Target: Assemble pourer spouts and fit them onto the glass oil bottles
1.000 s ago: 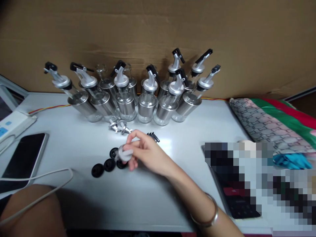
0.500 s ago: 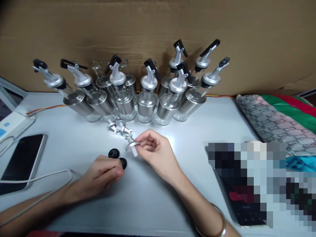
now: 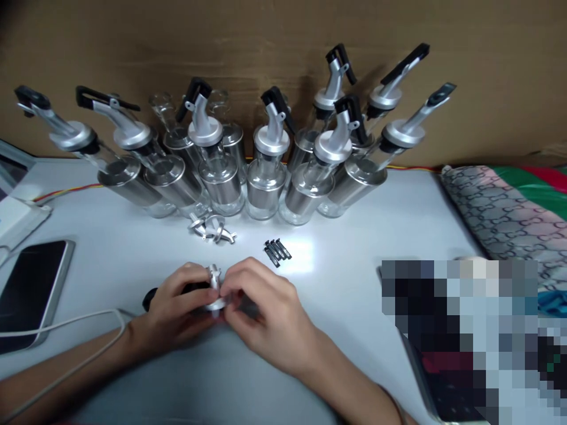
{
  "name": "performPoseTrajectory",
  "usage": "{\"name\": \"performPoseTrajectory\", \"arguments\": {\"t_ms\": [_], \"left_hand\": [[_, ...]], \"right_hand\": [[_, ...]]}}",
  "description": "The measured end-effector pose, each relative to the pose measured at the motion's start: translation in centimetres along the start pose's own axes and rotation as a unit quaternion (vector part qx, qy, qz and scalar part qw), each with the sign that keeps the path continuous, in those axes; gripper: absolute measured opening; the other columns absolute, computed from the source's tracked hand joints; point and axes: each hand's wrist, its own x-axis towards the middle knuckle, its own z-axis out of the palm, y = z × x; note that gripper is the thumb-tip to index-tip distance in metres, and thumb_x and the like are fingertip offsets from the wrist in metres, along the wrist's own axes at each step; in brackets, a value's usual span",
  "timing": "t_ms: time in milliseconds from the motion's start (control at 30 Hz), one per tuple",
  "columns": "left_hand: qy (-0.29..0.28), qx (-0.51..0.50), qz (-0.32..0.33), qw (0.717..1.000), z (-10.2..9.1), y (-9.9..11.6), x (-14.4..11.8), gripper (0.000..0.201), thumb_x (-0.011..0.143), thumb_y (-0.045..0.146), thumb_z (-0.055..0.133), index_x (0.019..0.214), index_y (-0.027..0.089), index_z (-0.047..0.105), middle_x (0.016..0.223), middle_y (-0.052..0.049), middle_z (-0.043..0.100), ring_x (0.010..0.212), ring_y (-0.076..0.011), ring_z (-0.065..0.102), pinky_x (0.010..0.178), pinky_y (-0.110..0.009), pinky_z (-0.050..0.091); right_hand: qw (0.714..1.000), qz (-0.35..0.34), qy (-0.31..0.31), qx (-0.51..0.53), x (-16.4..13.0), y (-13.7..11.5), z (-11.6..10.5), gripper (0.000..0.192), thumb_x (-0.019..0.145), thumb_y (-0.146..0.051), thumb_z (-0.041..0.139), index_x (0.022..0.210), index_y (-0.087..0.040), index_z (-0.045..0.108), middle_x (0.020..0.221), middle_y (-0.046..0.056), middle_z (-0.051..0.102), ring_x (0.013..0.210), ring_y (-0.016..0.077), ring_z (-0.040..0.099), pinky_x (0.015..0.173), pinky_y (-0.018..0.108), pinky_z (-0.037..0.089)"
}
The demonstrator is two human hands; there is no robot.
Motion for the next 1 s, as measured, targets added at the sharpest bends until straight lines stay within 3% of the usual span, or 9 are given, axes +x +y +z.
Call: {"name": "performPoseTrajectory", "arguments": {"t_ms": [133,233,400,533,667,800,900,1000], "left_hand": [[-0.02,-0.01,-0.035,0.999,0.0,0.3,0.0,0.01,0.091,0.021,0.051,0.1,0.019,0.048,0.094,-0.004,0.068,0.083,-0.0125,0.065,0.078,-0.029,0.042],[-0.02,-0.033,-0.047,0.998,0.1,0.5,0.2,0.011,0.089,0.021,0.055,0.096,0.02,0.047,0.092,-0.002,0.071,0.081,-0.0121,0.067,0.081,-0.03,0.04],[-0.019,-0.041,-0.058,0.997,0.2,0.5,0.2,0.014,0.086,0.022,0.059,0.091,0.021,0.046,0.088,-0.001,0.071,0.081,-0.0131,0.068,0.082,-0.031,0.039],[-0.029,-0.034,-0.047,0.998,0.1,0.3,0.0,0.009,0.089,0.021,0.054,0.097,0.02,0.049,0.093,-0.003,0.071,0.084,-0.0134,0.068,0.083,-0.03,0.038],[-0.031,-0.037,-0.041,0.998,0.1,0.2,0.0,0.016,0.089,0.023,0.055,0.104,0.021,0.049,0.093,-0.003,0.072,0.079,-0.0127,0.068,0.085,-0.031,0.038],[-0.041,-0.049,-0.063,0.996,0.1,0.2,0.1,0.012,0.089,0.031,0.056,0.098,0.023,0.053,0.09,-0.001,0.073,0.075,-0.0132,0.068,0.085,-0.032,0.036],[-0.058,-0.056,-0.079,0.994,0.1,0.2,-0.1,0.015,0.09,0.036,0.055,0.093,0.021,0.057,0.093,-0.002,0.074,0.075,-0.0133,0.067,0.084,-0.032,0.035],[-0.081,-0.066,-0.11,0.988,0.1,0.2,-0.4,0.023,0.09,0.043,0.054,0.092,0.022,0.061,0.092,-0.001,0.074,0.078,-0.0144,0.067,0.087,-0.033,0.035]], "right_hand": [[0.975,0.097,-0.194,-0.047,0.0,0.4,-4.7,0.023,0.078,-0.015,0.064,0.099,-0.025,0.065,0.095,0.004,0.065,0.086,0.0178,0.061,0.075,0.029,0.051],[0.958,0.139,-0.217,-0.125,-0.6,1.6,-7.2,0.018,0.076,-0.016,0.066,0.091,-0.025,0.067,0.093,0.004,0.066,0.087,0.0194,0.06,0.075,0.03,0.048],[0.946,0.153,-0.237,-0.159,-1.3,3.1,-6.3,0.022,0.067,-0.008,0.07,0.082,-0.024,0.065,0.089,0.001,0.062,0.085,0.0172,0.058,0.074,0.027,0.045],[0.946,0.147,-0.239,-0.163,-0.8,2.6,-5.3,0.017,0.071,-0.006,0.066,0.074,-0.022,0.064,0.082,0.001,0.063,0.085,0.0166,0.058,0.073,0.026,0.044],[0.96,0.161,-0.198,-0.115,0.1,1.2,-5.5,0.008,0.078,-0.014,0.063,0.08,-0.022,0.065,0.08,0.001,0.067,0.074,0.0147,0.06,0.068,0.026,0.046],[0.983,0.165,-0.07,-0.026,0.7,0.5,-4.8,0.003,0.079,-0.02,0.064,0.081,-0.021,0.066,0.078,0.002,0.068,0.073,0.0156,0.061,0.067,0.027,0.048],[0.987,0.157,0.02,0.024,0.8,0.8,-3.4,0.008,0.081,-0.023,0.063,0.085,-0.02,0.069,0.079,0.003,0.067,0.073,0.0154,0.061,0.066,0.026,0.048],[0.984,0.164,0.051,0.053,0.8,1.1,-1.9,0.017,0.085,-0.024,0.058,0.095,-0.021,0.071,0.077,0.003,0.066,0.071,0.0143,0.061,0.066,0.027,0.049]]}}
